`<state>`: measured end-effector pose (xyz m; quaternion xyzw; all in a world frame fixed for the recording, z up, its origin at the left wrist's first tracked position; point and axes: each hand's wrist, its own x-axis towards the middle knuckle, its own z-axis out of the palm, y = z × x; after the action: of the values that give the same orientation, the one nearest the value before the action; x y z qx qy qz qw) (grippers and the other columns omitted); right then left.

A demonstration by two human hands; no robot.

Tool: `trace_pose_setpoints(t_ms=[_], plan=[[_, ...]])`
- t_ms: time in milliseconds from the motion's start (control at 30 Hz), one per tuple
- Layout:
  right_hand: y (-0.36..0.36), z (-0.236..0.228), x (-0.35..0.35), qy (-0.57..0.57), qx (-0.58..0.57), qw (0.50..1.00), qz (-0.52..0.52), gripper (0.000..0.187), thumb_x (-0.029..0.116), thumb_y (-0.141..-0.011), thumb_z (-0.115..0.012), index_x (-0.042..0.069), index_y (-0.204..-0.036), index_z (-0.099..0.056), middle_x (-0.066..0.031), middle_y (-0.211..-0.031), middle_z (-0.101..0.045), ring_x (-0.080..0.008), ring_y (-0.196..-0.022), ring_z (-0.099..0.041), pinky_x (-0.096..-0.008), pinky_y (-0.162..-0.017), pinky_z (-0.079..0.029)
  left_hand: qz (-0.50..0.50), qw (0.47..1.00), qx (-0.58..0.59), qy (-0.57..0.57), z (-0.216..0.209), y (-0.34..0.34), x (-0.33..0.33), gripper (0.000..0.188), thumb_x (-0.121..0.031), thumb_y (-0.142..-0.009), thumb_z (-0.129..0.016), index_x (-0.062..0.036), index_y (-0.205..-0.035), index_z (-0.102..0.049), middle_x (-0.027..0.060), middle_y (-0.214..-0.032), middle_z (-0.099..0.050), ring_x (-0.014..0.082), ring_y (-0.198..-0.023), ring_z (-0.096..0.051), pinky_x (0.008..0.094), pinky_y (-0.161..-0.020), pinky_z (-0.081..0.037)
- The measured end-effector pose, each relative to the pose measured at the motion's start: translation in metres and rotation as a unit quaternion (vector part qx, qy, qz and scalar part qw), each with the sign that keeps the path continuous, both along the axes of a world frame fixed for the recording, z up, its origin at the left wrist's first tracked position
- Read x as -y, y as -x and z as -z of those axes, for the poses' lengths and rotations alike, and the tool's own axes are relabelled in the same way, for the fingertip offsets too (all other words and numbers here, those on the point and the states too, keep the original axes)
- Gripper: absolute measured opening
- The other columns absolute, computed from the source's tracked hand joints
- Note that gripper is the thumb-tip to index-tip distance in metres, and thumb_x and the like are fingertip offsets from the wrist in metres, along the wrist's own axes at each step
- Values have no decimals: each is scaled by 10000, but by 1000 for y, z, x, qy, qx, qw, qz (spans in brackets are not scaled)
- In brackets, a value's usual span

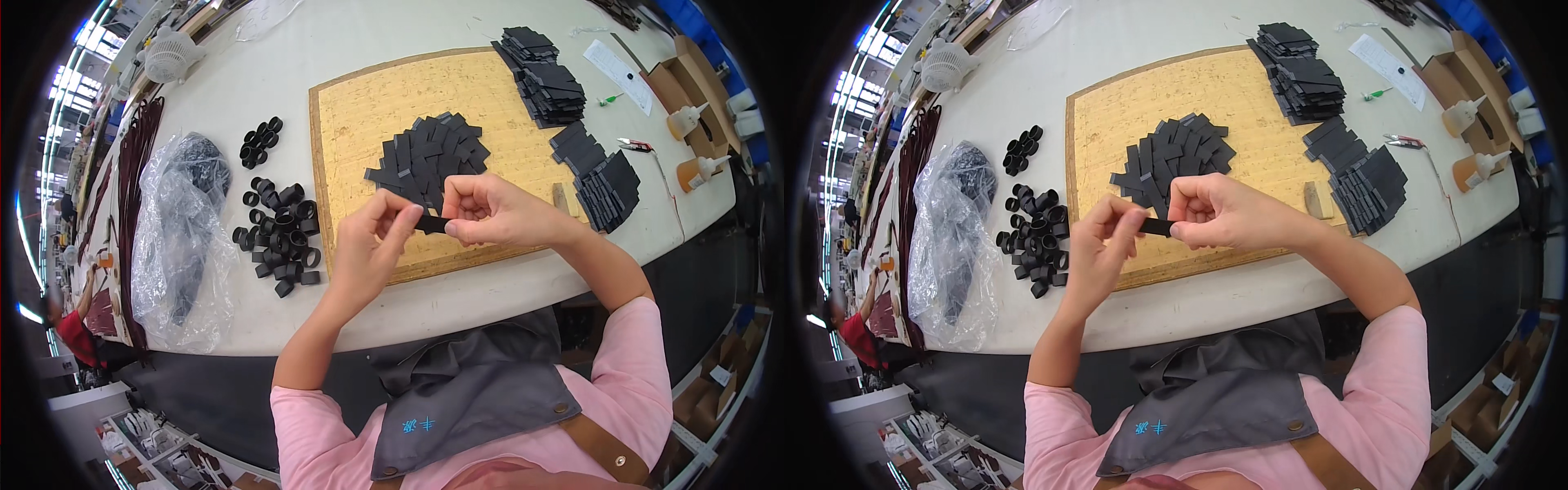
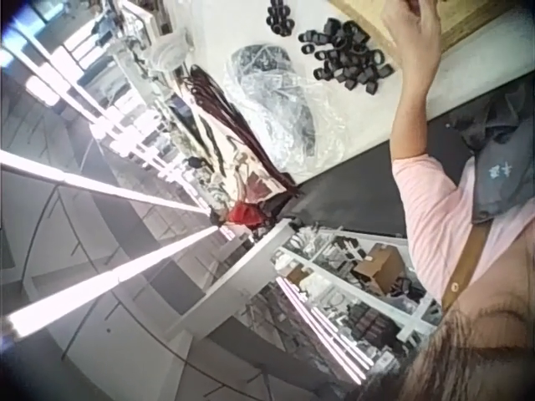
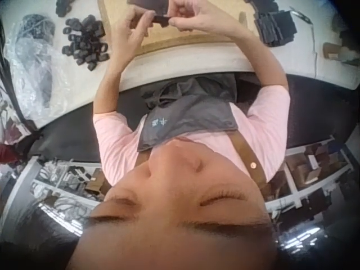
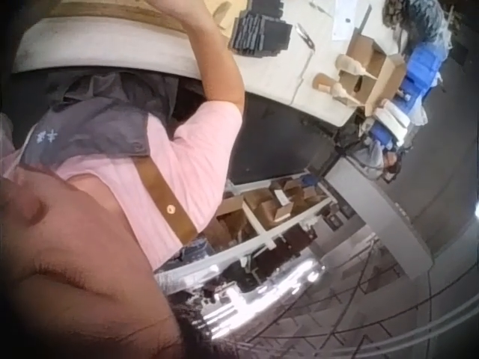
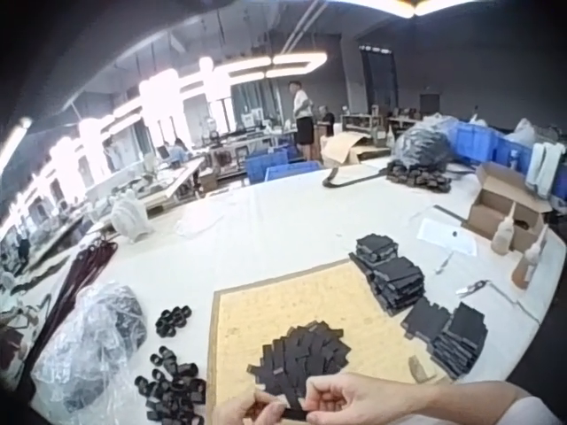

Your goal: Assembling small black leather strips into loops by folding and pressing them together.

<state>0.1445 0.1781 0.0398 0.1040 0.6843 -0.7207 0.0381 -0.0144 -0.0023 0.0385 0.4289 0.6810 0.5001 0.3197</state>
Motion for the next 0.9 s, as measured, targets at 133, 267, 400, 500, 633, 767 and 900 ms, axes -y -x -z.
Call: trace_pose_setpoints(t_ms=[133,267,400,500,633,767,900], plan=[[-2,16,-8,120,26,991,55,204,192,-1057,-558,16,-1078,-659,6,-829,-620,-93,-753,-668,-218,-695,-544,-22,992,125,15,23,7,-4,250,-165,-1044,-645,-48,-847,-543,-44,-676,-528,13,-587,-454,199,-502,-334],[1,13,-9,155,37,985,72,239,193,-1067,-551,-8,-1129,-664,-40,-998,-656,-128,-811,-687,-258,-778,-585,-53,993,107,12,34,16,-3,267,-206,-1062,-618,-89,-841,-524,-45,-650,-523,12,-505,-420,182,-453,-318],[-2,23,0,63,1,995,74,150,104,-1005,-641,-5,-1108,-654,-41,-980,-662,-129,-840,-682,-270,-775,-579,-48,981,-179,56,29,13,-1,134,-109,-986,-691,-33,-900,-620,5,-705,-551,69,-557,-457,241,-502,-341],[-7,13,11,-204,-50,975,67,165,19,-921,-686,5,-1068,-613,-72,-908,-677,-155,-774,-682,-285,-717,-571,-8,929,-366,-57,14,-10,-3,146,-46,-910,-726,-32,-1051,-690,77,-887,-634,189,-631,-587,302,-553,-443],[-9,12,17,-103,-152,979,88,148,29,-973,-648,12,-1107,-588,-46,-966,-695,-130,-868,-691,-264,-773,-545,91,996,17,-19,19,-5,10,203,-8,-964,-668,2,-1167,-678,95,-995,-684,173,-755,-680,282,-676,-550],[0,19,21,144,-61,986,62,177,128,-1039,-620,20,-1166,-560,-29,-1009,-677,-104,-865,-671,-253,-777,-542,167,922,340,-87,8,0,13,145,-31,-1016,-611,55,-1118,-668,134,-997,-680,170,-757,-680,293,-703,-586],[-6,19,15,189,26,982,-12,136,98,-1003,-656,29,-1083,-569,7,-918,-642,-51,-739,-585,-207,-640,-485,238,930,258,-105,16,10,10,135,-44,-1007,-633,44,-1100,-676,132,-1013,-676,192,-821,-682,291,-763,-573]])
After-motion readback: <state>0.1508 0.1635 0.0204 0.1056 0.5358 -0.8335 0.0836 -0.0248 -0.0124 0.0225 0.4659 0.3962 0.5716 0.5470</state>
